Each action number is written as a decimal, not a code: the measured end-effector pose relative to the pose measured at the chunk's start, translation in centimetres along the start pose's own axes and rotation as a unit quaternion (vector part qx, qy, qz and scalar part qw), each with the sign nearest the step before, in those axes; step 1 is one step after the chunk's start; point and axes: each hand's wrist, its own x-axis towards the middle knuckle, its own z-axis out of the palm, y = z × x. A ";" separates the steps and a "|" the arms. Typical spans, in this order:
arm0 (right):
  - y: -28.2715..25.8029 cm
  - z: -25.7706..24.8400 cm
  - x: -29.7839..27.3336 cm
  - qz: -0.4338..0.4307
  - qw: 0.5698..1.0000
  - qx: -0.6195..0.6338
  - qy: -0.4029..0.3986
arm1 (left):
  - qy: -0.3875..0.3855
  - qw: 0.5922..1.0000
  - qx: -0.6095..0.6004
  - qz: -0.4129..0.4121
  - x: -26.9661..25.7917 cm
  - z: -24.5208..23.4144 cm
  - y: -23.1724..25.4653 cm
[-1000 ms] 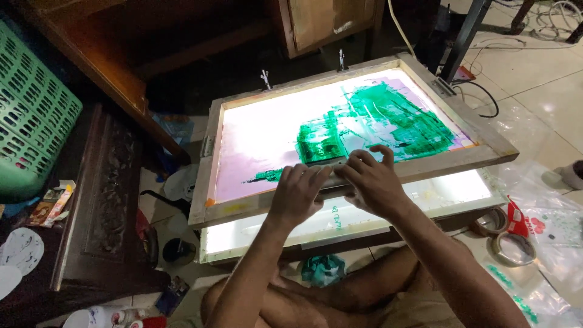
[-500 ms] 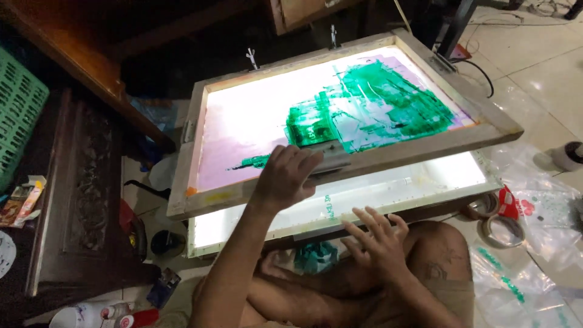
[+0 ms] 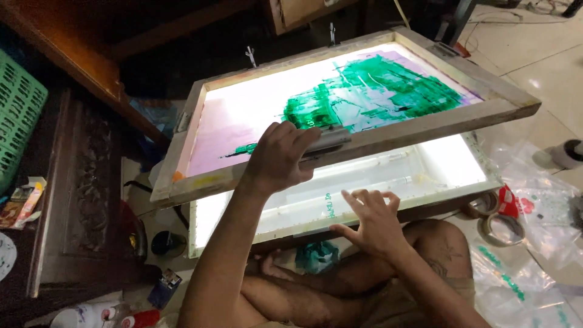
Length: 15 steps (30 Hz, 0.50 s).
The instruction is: Manually screen printing a green design onto small plastic bags using a squeegee and a hinged screen frame over a light box.
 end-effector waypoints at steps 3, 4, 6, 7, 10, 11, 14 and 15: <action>-0.6 -1.6 0.6 0.001 0.998 0.013 -0.063 | -0.006 1.000 0.006 -0.007 -0.1 0.0 0.0; -0.8 -2.0 0.6 0.000 0.996 0.049 -0.072 | -0.013 1.000 0.006 -0.009 -0.2 0.0 -0.1; -0.1 -2.4 0.5 0.025 0.989 0.126 -0.072 | -0.009 1.000 0.010 -0.009 -0.2 0.2 -0.4; 0.1 -2.4 0.0 0.059 0.974 0.205 -0.074 | -0.010 1.000 0.008 -0.005 -0.3 0.4 -0.3; 1.0 -2.1 0.3 0.087 0.965 0.237 -0.075 | -0.008 1.000 0.013 -0.010 -0.3 0.3 0.0; 1.2 -2.0 0.2 0.089 0.965 0.237 -0.071 | -0.007 1.000 0.012 -0.005 -0.4 0.5 0.0; 0.8 -2.1 0.0 0.059 0.979 0.159 -0.115 | -0.004 0.999 0.037 -0.001 -0.4 0.4 -0.2; 0.5 -2.2 -0.2 0.007 0.991 0.086 -0.104 | -0.007 1.000 0.027 -0.003 -0.2 0.2 -0.2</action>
